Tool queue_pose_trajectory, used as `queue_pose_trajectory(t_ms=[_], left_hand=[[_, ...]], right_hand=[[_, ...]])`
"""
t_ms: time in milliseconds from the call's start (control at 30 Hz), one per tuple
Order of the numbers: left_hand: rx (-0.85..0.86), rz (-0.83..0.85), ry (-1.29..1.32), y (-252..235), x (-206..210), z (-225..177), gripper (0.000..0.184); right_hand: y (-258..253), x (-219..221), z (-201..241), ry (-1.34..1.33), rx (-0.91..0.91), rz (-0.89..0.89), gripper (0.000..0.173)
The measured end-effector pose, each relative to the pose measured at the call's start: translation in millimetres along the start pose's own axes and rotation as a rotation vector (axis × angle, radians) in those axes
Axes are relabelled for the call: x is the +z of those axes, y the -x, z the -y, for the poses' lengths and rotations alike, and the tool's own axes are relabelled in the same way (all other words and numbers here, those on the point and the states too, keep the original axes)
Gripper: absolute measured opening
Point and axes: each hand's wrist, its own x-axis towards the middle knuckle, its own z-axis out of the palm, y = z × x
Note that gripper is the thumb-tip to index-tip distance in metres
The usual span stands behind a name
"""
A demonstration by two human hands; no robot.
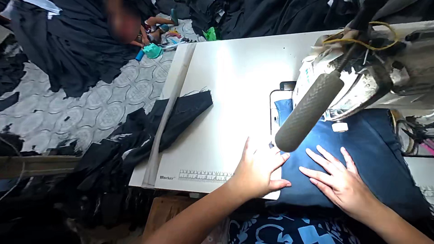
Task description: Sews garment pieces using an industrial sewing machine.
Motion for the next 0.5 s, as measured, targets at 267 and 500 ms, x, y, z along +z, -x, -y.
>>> queue_pose_trajectory(t_ms=[267, 500], left_hand=[[-0.054, 0.121, 0.080, -38.9, -1.2, 29.2, 0.069], [-0.122, 0.285, 0.063, -77.4, -18.3, 43.6, 0.069]], right_hand=[[-41.1, -7.2, -27.3, -0.011, 0.008, 0.048, 0.040], [-73.6, -11.2, -53.5, -0.052, 0.113, 0.179, 0.039]])
